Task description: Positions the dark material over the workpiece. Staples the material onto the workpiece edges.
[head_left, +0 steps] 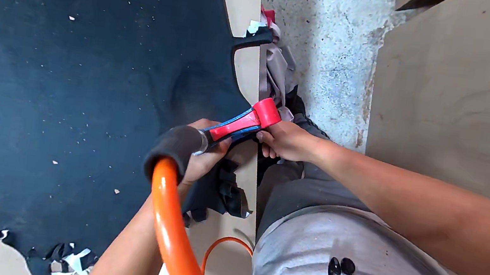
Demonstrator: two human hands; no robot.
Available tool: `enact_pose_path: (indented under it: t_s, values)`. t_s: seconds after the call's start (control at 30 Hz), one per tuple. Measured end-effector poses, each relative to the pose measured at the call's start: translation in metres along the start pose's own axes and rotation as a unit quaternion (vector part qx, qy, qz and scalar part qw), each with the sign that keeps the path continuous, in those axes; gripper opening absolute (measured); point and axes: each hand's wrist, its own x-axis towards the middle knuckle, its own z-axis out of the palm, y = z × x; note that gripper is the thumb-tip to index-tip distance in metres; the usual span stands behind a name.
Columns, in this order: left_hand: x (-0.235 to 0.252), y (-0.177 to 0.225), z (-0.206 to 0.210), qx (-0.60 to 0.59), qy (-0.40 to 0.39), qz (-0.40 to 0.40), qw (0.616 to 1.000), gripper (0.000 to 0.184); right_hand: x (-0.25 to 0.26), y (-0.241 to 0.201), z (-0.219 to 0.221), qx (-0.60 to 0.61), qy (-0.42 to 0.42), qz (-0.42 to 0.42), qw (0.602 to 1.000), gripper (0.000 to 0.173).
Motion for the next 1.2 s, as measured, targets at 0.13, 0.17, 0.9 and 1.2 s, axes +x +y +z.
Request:
enact_pose_path:
  t_s: [0.13,0.17,0.9,1.2]
  values:
    - [-0.004,-0.006,0.001,0.054,0.010,0.036,0.998,0.019,0.002,0.002,0.004,0.033,0.010,0.000,0.999,0.033]
    - [-0.005,-0.009,0.001,0.027,0.008,0.038,0.999,0.018,0.003,0.002,0.004,0.033,0.010,0.000,0.999,0.033]
    - [0.001,-0.023,0.002,-0.139,0.106,-0.051,0.983,0.029,0.017,-0.024,0.002,-0.270,0.197,-0.031,0.942,0.037]
    - [0.001,-0.027,0.011,-0.135,0.130,-0.023,0.982,0.038,0.018,-0.025,0.002,-0.285,0.186,-0.050,0.939,0.036]
